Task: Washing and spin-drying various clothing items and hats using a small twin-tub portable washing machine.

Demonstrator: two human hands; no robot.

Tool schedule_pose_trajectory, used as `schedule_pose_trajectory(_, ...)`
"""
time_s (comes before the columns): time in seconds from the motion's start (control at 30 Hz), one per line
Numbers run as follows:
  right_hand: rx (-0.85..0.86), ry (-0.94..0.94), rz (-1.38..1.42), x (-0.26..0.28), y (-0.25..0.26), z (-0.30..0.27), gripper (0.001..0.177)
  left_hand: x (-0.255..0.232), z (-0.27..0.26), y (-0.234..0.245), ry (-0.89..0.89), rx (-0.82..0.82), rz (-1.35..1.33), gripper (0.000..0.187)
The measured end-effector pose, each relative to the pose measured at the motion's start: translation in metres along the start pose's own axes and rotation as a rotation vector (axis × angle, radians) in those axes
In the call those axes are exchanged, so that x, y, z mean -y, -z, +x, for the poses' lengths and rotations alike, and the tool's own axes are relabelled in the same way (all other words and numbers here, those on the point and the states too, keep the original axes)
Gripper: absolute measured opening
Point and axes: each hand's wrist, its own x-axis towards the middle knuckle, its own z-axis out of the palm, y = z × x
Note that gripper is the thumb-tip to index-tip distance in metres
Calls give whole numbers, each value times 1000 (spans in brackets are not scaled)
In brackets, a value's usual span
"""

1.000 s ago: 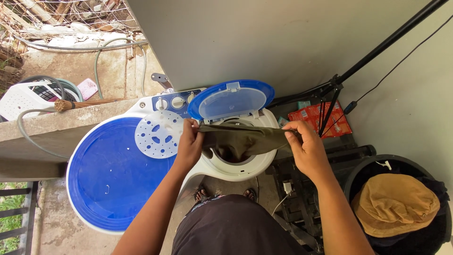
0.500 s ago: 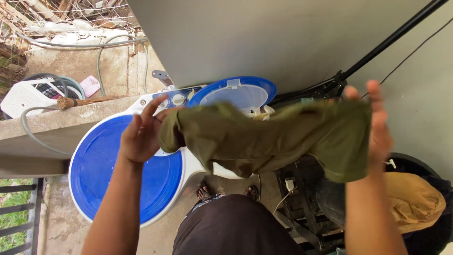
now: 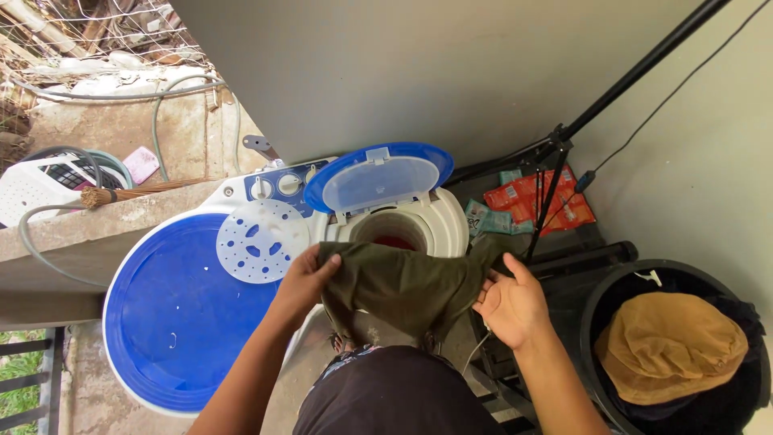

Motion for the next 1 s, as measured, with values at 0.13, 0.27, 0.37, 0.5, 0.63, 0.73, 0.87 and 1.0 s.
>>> schedule_pose_trajectory(0.13,-237,206,-494,-16,-24,-16,66,-10,1,-6,-222,-250,64,34)
schedule_pose_trajectory(0.27,-273,437,-1313,-12,-68,-53,79,-70,-33,-34,-465,-117,243,43)
schedule_pose_trajectory(0.37,-402,550,-1884,-5,-62,-58,41,-98,-48,-48,-514,-50,665,45)
schedule_pose_trajectory(0.5,-220,1203,-1857,22,-27,-61,28,-112,-45,-52,-623,-186,1095,21)
schedule_pose_trajectory(0.63,-38,787,-1253,37,-9,-69,15,-117,-32,-67,-933,142,718,19)
schedule_pose_trajectory(0.73,-312,729,-1091,36,31,-53,20,-96,-8,-90,-577,384,330,22)
schedule_pose_trajectory(0.87,-368,496,-758,29,48,-53,34,-85,-2,-151,-489,74,396,25)
schedule_pose_trajectory(1.0,-343,352,-379,20,31,-81,37,-96,-32,-236,-383,23,570,24)
